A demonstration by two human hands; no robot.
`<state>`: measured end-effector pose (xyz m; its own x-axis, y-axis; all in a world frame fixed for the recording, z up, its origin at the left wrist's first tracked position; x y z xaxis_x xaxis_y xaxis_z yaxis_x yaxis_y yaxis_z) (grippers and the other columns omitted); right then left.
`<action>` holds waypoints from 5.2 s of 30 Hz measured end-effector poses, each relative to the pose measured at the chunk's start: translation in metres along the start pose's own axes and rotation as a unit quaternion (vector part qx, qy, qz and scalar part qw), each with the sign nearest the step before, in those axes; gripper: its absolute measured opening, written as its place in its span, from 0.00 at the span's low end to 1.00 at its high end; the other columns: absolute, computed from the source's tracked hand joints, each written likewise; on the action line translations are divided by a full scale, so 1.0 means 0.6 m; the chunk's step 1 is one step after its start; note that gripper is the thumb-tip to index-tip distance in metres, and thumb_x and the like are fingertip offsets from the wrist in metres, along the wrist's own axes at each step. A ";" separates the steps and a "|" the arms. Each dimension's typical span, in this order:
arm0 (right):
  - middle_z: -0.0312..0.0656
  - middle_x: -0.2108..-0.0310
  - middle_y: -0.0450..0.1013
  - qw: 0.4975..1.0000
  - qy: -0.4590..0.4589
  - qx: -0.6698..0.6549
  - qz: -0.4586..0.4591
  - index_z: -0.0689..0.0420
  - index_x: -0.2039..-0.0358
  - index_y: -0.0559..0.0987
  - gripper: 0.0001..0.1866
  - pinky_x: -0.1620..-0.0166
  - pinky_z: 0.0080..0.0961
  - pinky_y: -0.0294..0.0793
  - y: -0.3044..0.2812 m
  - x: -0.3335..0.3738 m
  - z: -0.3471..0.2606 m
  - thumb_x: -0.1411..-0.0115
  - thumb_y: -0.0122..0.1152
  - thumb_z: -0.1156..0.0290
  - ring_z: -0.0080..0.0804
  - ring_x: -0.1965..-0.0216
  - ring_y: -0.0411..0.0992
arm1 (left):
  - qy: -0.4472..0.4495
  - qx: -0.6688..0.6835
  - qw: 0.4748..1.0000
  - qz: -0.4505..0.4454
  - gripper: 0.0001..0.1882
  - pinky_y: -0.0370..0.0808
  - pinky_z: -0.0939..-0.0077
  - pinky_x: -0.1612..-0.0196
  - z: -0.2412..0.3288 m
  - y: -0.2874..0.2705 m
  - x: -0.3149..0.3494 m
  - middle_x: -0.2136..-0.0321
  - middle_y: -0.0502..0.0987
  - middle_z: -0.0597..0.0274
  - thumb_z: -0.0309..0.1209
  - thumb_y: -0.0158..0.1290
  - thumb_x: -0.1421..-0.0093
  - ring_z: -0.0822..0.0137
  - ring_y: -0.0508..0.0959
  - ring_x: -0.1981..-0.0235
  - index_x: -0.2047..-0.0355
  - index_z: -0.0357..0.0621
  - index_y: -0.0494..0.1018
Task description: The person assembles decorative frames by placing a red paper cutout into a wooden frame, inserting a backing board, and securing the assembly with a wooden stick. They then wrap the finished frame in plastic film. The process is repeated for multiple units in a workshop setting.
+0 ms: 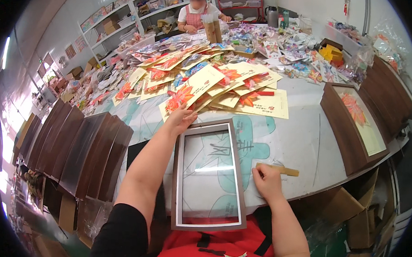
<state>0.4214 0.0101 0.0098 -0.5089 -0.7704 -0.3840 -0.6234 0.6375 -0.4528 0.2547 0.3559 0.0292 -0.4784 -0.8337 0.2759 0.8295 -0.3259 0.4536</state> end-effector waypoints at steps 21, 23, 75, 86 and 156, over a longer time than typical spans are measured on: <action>0.48 0.82 0.72 1.000 -0.009 -0.007 0.018 0.62 0.76 0.76 0.08 0.74 0.30 0.68 -0.003 0.001 -0.001 0.46 0.60 0.70 0.40 0.80 0.71 | 0.434 -0.286 0.834 0.187 0.14 0.78 0.81 0.66 0.219 -0.096 0.186 0.70 0.79 0.63 0.36 0.58 0.40 0.76 0.77 0.71 0.61 0.36 0.79; 0.48 0.82 0.72 1.000 -0.008 -0.015 0.020 0.63 0.76 0.76 0.09 0.74 0.31 0.68 -0.007 0.003 -0.001 0.45 0.60 0.70 0.40 0.80 0.72 | 0.436 -0.312 0.818 0.208 0.14 0.78 0.82 0.66 0.249 -0.100 0.242 0.71 0.79 0.64 0.35 0.59 0.41 0.77 0.77 0.72 0.61 0.36 0.79; 0.40 0.58 0.74 0.900 0.058 -0.427 -0.067 0.66 0.50 0.71 0.14 0.54 0.18 0.68 0.137 0.121 -0.286 0.34 0.45 0.76 0.21 0.59 0.69 | 0.288 -0.407 0.866 0.041 0.11 0.64 0.81 0.74 -0.025 -0.065 0.645 0.80 0.67 0.68 0.33 0.45 0.33 0.78 0.66 0.78 0.61 0.38 0.71; 0.41 0.57 0.73 0.857 0.066 -0.509 -0.042 0.65 0.49 0.68 0.14 0.55 0.19 0.71 0.115 0.096 -0.266 0.33 0.43 0.76 0.21 0.59 0.71 | 0.116 -0.653 0.608 0.436 0.13 0.73 0.63 0.61 -0.013 -0.413 0.765 0.66 0.78 0.52 0.34 0.49 0.37 0.54 0.78 0.65 0.57 0.38 0.72; 0.26 0.83 0.62 0.750 0.056 -0.515 -0.410 0.58 0.64 0.74 0.07 0.82 0.12 0.49 0.328 0.089 -0.400 0.34 0.52 0.68 0.12 0.85 0.52 | 0.330 0.091 0.939 0.032 0.23 0.74 0.75 0.57 0.021 -0.284 0.671 0.55 0.73 0.65 0.43 0.46 0.33 0.70 0.75 0.58 0.43 0.44 0.63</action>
<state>0.1291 0.0920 0.0933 0.2856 -0.9327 -0.2203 -0.8528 -0.3522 0.3855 -0.0827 0.0814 0.0740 -0.0967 -0.9631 -0.2512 0.7578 -0.2349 0.6087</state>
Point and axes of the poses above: each hand's wrist, its own x-axis away from the middle knuckle, its own y-axis out of the palm, z = x × y, the point moved 5 cm from there along -x, towards the middle knuckle
